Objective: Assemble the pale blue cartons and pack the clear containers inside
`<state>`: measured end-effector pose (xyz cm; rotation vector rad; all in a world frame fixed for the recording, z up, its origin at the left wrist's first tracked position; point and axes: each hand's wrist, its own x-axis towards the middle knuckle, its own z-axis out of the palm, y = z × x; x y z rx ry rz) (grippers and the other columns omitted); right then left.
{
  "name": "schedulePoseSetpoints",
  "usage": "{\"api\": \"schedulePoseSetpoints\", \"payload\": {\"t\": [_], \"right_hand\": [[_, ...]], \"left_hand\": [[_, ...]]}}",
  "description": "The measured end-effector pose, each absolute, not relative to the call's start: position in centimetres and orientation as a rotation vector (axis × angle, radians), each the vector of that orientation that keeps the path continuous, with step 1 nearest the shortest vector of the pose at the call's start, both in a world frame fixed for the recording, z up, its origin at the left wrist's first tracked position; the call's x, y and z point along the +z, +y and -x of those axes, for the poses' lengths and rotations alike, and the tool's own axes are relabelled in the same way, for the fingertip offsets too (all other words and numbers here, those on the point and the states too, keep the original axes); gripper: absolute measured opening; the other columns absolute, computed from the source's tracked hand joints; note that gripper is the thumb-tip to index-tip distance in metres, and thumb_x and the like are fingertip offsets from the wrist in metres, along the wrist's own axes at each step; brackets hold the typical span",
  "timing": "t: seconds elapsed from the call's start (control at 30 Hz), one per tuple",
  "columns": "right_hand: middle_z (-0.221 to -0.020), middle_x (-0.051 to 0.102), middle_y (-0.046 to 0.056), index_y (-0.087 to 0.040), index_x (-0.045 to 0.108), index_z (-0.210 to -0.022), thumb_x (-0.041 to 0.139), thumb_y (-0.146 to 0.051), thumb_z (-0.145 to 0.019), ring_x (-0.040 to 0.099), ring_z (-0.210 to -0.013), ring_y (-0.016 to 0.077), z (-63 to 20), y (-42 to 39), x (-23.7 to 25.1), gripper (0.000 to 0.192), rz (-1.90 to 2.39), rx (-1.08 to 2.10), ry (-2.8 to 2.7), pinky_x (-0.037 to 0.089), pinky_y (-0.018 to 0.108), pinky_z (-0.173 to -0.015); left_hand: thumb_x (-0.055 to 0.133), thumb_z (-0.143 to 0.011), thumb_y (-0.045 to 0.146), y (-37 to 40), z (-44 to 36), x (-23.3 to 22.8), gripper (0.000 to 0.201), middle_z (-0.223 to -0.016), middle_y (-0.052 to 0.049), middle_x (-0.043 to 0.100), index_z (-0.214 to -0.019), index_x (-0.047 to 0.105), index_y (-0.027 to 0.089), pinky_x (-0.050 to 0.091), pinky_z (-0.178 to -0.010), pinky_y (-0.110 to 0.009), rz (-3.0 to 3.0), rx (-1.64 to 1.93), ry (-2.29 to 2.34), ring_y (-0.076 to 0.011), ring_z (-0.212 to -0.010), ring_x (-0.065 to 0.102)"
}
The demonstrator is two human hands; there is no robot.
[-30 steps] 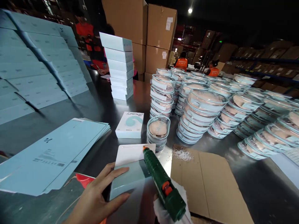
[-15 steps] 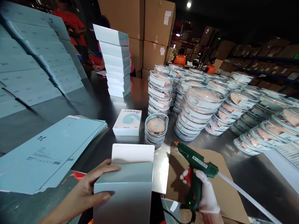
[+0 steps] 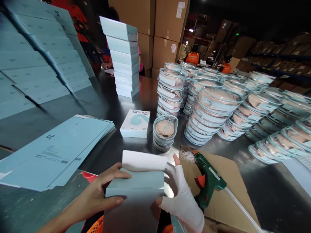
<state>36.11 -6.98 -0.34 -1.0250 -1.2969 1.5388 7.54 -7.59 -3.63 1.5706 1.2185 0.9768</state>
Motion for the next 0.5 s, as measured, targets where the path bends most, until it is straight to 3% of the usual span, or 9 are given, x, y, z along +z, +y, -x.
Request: {"api": "schedulePoseSetpoints", "payload": {"t": [0.1, 0.23, 0.33, 0.5], "right_hand": [[-0.148, 0.058, 0.010, -0.042, 0.003, -0.162, 0.079, -0.044, -0.086, 0.064, -0.126, 0.0240, -34.9, -7.2, -1.5, 0.107, 0.987, 1.526, -1.392, 0.052, 0.038, -0.105], [-0.138, 0.065, 0.006, -0.040, 0.047, -0.150, 0.076, -0.030, -0.087, 0.067, -0.121, 0.0244, -35.3, -7.5, -1.2, 0.070, 1.086, 1.292, -1.720, 0.054, 0.034, -0.102], [-0.127, 0.069, 0.003, -0.044, 0.065, -0.133, 0.084, -0.026, -0.079, 0.072, -0.111, 0.0234, -35.1, -7.0, -0.4, 0.060, 0.965, 1.098, -1.892, 0.058, 0.029, -0.094], [-0.130, 0.071, 0.005, -0.046, 0.074, -0.124, 0.082, -0.025, -0.081, 0.070, -0.115, 0.0279, -35.4, -5.6, 0.1, 0.049, 0.917, 1.096, -1.979, 0.057, 0.036, -0.100]], "left_hand": [[0.088, -0.070, 0.039, -7.9, -8.6, -4.4, 0.043, -0.140, -0.010, 0.056, -0.104, 0.065, 0.027, 0.056, -0.093, -0.038, -1.330, 1.189, 1.109, -0.0319, -0.116, 0.066], [0.089, -0.075, 0.049, -8.1, -9.3, -4.5, 0.059, -0.132, -0.008, 0.058, -0.118, 0.052, 0.032, 0.055, -0.091, -0.035, -1.195, 1.365, 0.972, -0.0285, -0.115, 0.064], [0.085, -0.079, 0.052, -7.8, -9.0, -3.6, 0.053, -0.114, -0.006, 0.060, -0.122, 0.063, 0.029, 0.053, -0.090, -0.034, -1.365, 1.238, 1.031, -0.0257, -0.107, 0.063], [0.079, -0.083, 0.053, -7.1, -8.9, -1.9, 0.032, -0.107, -0.008, 0.057, -0.099, 0.080, 0.025, 0.054, -0.091, -0.038, -1.537, 1.141, 0.985, -0.0254, -0.101, 0.062]]}}
